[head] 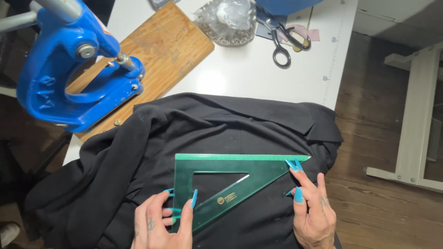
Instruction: Measuring and aligning a black garment using a triangle ruler on a workshop table.
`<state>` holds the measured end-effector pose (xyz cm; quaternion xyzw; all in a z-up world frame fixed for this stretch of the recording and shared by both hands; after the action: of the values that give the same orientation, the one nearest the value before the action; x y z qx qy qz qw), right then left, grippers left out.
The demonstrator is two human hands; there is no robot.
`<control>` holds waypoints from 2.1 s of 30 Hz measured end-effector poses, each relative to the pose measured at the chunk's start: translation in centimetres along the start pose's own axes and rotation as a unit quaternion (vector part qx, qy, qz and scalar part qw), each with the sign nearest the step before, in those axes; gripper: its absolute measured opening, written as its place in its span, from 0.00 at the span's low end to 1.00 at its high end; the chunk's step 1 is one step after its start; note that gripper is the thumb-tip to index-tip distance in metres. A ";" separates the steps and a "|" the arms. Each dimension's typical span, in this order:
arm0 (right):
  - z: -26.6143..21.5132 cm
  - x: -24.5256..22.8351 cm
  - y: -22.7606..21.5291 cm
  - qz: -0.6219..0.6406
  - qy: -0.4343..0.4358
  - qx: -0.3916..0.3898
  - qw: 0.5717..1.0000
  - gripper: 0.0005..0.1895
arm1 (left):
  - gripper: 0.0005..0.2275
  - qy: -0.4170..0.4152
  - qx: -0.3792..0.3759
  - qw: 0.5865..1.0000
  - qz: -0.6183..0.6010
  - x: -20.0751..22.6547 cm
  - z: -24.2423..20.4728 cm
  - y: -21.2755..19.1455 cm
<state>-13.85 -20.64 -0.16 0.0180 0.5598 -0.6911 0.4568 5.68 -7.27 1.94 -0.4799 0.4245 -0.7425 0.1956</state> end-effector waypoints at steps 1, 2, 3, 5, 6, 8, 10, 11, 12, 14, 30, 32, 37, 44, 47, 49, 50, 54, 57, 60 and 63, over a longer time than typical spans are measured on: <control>0.0 0.1 0.1 0.007 0.006 0.004 1.000 0.11 | 0.12 0.009 0.008 1.000 0.007 0.2 0.0 0.1; -0.1 0.2 0.2 0.014 0.012 0.008 1.000 0.12 | 0.12 0.017 0.017 1.000 0.015 0.3 0.1 0.1; 0.0 0.2 0.1 0.014 0.012 0.009 1.000 0.12 | 0.12 0.018 0.017 1.000 0.014 0.3 0.1 0.2; 0.1 0.1 0.1 0.008 0.003 0.004 1.000 0.11 | 0.12 0.006 0.021 1.000 0.004 0.0 0.2 0.2; -0.1 0.1 0.0 0.009 0.003 0.005 1.000 0.11 | 0.12 0.008 0.022 1.000 0.005 0.4 0.4 0.3; -0.1 0.2 0.2 0.005 0.008 0.019 1.000 0.12 | 0.09 0.027 0.072 0.997 -0.002 1.1 0.6 -0.5; -0.4 -0.1 0.5 0.015 0.021 0.032 0.999 0.12 | 0.10 0.035 0.068 0.997 0.031 1.0 0.6 -0.8; -0.5 -0.1 0.6 0.006 0.045 0.057 0.997 0.12 | 0.10 0.054 0.051 0.996 0.048 1.1 0.7 -0.8; -0.8 0.6 0.5 0.021 0.036 0.050 0.998 0.12 | 0.10 0.044 0.062 0.995 0.059 0.9 0.6 -1.1; -1.7 2.4 1.0 -0.027 0.046 -0.013 0.999 0.13 | 0.10 0.066 0.050 0.995 0.055 1.0 0.6 -1.1; -0.7 14.3 3.7 -0.016 -0.090 -0.192 0.977 0.06 | 0.21 0.071 0.008 0.996 0.046 -0.1 0.5 -1.2; 3.6 -1.6 -1.4 0.016 0.130 -0.003 0.991 0.13 | 0.22 0.064 -0.044 0.997 0.029 -0.4 0.2 -0.9; 10.0 -5.1 4.2 -0.067 0.011 -0.364 0.929 0.08 | 0.23 0.060 -0.080 0.995 -0.007 -0.9 0.4 -0.6; 11.6 -11.8 12.9 -0.014 -0.155 -0.559 0.815 0.12 | 0.23 0.027 -0.126 0.990 -0.053 -1.5 0.3 -0.6; 11.7 -11.4 13.6 -0.029 -0.160 -0.553 0.817 0.11 | 0.24 0.037 -0.115 0.991 -0.051 -1.6 0.2 -0.9; 11.4 -12.0 13.6 -0.044 -0.174 -0.549 0.816 0.08 | 0.23 0.040 -0.116 0.991 -0.060 -1.7 0.2 -1.0; 11.3 -12.3 13.5 -0.056 -0.185 -0.541 0.818 0.06 | 0.22 0.049 -0.118 0.990 -0.068 -1.6 0.2 -1.1; 11.3 -12.7 13.7 -0.072 -0.204 -0.528 0.821 0.06 | 0.23 0.036 -0.123 0.990 -0.058 -1.7 0.2 -1.1; 11.2 -12.9 14.0 -0.097 -0.222 -0.515 0.822 0.07 | 0.22 0.032 -0.130 0.989 -0.067 -1.9 0.1 -1.1; 11.1 -13.1 14.1 -0.108 -0.244 -0.492 0.829 0.06 | 0.22 0.050 -0.129 0.990 -0.041 -1.8 0.0 -0.9; 10.8 -12.8 14.3 -0.148 -0.260 -0.477 0.827 0.07 | 0.23 0.049 -0.133 0.990 -0.018 -1.8 0.0 -0.9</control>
<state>8.19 -20.72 -0.08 -0.4655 0.6761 -0.3769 0.4291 6.66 -5.50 1.67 -0.4723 0.5200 -0.7054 0.0950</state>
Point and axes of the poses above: each hand's wrist, its own z-axis towards the middle knuckle, its own y-axis out of the palm, x = y × z, the point moved 5 cm from there along z, towards the middle knuckle, and after that the axes turned 2 degrees about -z, right-handed, at the moved point
